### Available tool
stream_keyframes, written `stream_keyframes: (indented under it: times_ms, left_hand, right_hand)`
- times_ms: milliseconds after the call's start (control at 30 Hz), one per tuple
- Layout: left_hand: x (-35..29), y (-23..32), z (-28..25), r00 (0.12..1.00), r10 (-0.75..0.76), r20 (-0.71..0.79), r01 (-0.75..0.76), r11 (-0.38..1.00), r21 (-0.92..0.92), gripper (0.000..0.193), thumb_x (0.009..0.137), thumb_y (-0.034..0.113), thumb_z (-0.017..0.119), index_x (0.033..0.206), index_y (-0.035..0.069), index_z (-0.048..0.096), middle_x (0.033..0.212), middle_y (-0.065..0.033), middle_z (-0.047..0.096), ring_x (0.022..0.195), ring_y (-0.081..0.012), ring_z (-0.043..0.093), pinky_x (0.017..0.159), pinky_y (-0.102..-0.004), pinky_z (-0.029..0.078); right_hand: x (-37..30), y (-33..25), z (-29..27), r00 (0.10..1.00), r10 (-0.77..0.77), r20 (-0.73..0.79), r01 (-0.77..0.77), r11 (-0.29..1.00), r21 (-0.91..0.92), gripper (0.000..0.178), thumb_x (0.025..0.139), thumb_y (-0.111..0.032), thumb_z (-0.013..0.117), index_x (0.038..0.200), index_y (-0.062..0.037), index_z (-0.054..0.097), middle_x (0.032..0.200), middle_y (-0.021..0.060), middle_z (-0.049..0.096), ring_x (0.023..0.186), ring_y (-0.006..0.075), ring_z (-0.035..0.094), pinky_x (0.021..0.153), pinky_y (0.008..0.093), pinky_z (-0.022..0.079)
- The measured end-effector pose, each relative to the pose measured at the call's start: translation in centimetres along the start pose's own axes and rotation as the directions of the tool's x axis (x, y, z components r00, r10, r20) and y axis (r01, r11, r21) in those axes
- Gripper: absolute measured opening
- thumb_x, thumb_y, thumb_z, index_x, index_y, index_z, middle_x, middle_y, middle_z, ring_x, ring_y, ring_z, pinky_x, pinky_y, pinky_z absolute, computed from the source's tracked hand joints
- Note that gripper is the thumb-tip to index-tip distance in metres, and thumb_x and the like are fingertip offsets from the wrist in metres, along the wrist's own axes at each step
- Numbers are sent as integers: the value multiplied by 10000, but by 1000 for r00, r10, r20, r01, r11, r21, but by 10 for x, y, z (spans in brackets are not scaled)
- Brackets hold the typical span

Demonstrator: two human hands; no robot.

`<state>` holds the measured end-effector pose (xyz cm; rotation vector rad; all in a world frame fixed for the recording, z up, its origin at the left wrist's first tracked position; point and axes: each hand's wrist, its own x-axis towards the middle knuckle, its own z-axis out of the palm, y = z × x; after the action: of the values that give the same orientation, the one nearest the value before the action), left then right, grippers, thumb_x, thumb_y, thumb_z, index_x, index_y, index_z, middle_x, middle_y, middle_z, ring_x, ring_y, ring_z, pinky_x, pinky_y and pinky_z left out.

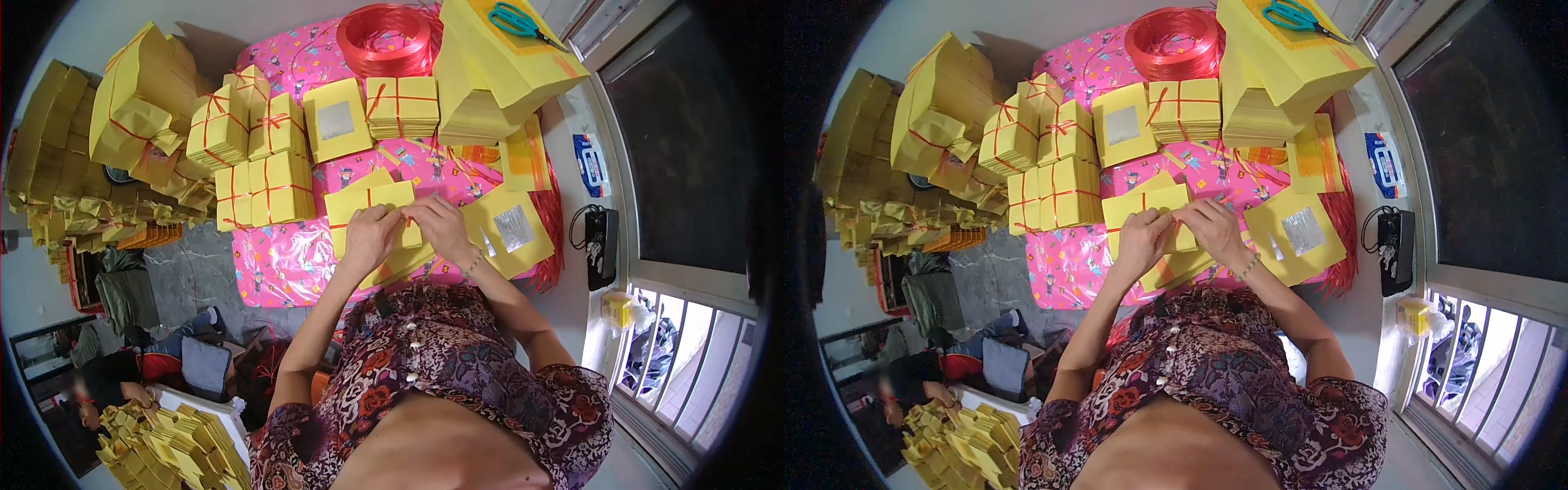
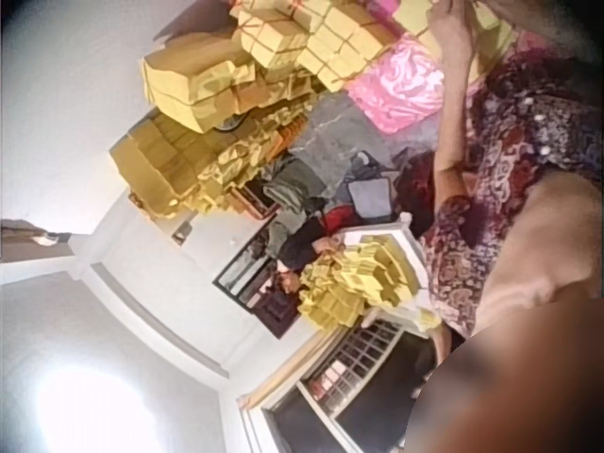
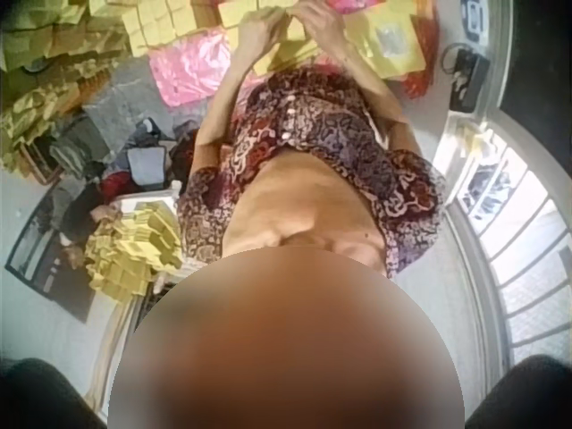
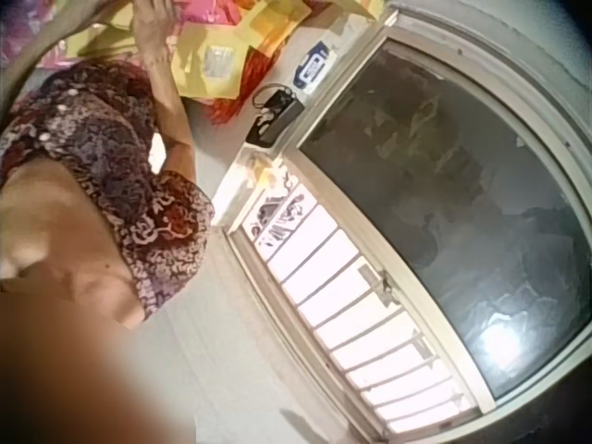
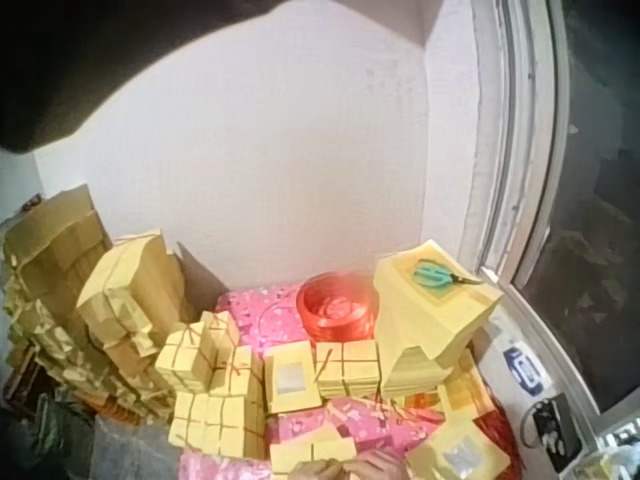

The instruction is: Bundling and tying stacks of joss paper with red string.

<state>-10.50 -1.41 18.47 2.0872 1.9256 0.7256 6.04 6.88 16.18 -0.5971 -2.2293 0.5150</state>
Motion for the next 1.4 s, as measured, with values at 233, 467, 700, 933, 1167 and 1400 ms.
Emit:
stream_keyframes:
  times_ms: [233, 467, 700, 933, 1167, 1400]
  left_hand:
    - [-5, -2, 14, 967, -54, -248, 11, 985, -171, 261, 772, 86, 667, 1032, 116, 659, 805, -73, 576, 710, -241, 601, 580, -353, 480]
    - [8, -10, 11, 984, 100, -149, -122, 982, -145, 234, 754, 55, 666, 983, 104, 656, 807, -78, 580, 683, -245, 599, 597, -356, 493]
    - [26, -20, -1, 964, -76, 257, 178, 897, -405, 118, 809, 122, 685, 856, 22, 644, 763, -77, 542, 651, -200, 571, 578, -305, 449]
    - [39, -35, -9, 788, -64, 612, 503, 640, -581, 76, 908, 86, 564, 861, 44, 606, 760, 56, 542, 688, -38, 475, 613, -217, 370]
    - [42, -38, -14, 746, 31, 665, 536, 563, -629, 85, 916, 35, 547, 932, 17, 629, 820, 47, 596, 769, -45, 515, 730, -219, 404]
    - [31, -14, -13, 953, 12, 303, 120, 903, -413, 125, 919, 107, 603, 903, -16, 621, 758, -72, 615, 683, -112, 549, 621, -244, 425]
  right_hand:
    - [4, 3, 4, 841, 466, 276, -541, 743, 393, 180, 841, -94, 676, 976, -51, 565, 731, 48, 603, 646, 161, 610, 545, 306, 461]
    - [6, 25, 8, 822, 346, 452, -564, 599, 568, 273, 840, -104, 690, 972, -45, 458, 729, 44, 596, 689, 101, 588, 617, 261, 467]
    - [7, 20, -2, 860, 294, 417, -495, 677, 544, 172, 888, -165, 642, 947, -38, 543, 855, 63, 654, 824, 138, 650, 691, 290, 499]
    - [1, 25, 10, 914, 210, 347, -392, 678, 622, 133, 901, -121, 612, 929, -12, 541, 825, 75, 636, 810, 152, 628, 697, 303, 499]
    - [-6, 27, 6, 977, 93, 191, -186, 809, 557, 110, 827, -91, 637, 853, -18, 559, 808, 98, 610, 746, 241, 611, 653, 363, 482]
    - [-8, 25, 15, 978, 159, 133, -206, 815, 541, 98, 847, -124, 607, 838, -27, 596, 775, 99, 551, 768, 253, 576, 701, 390, 447]
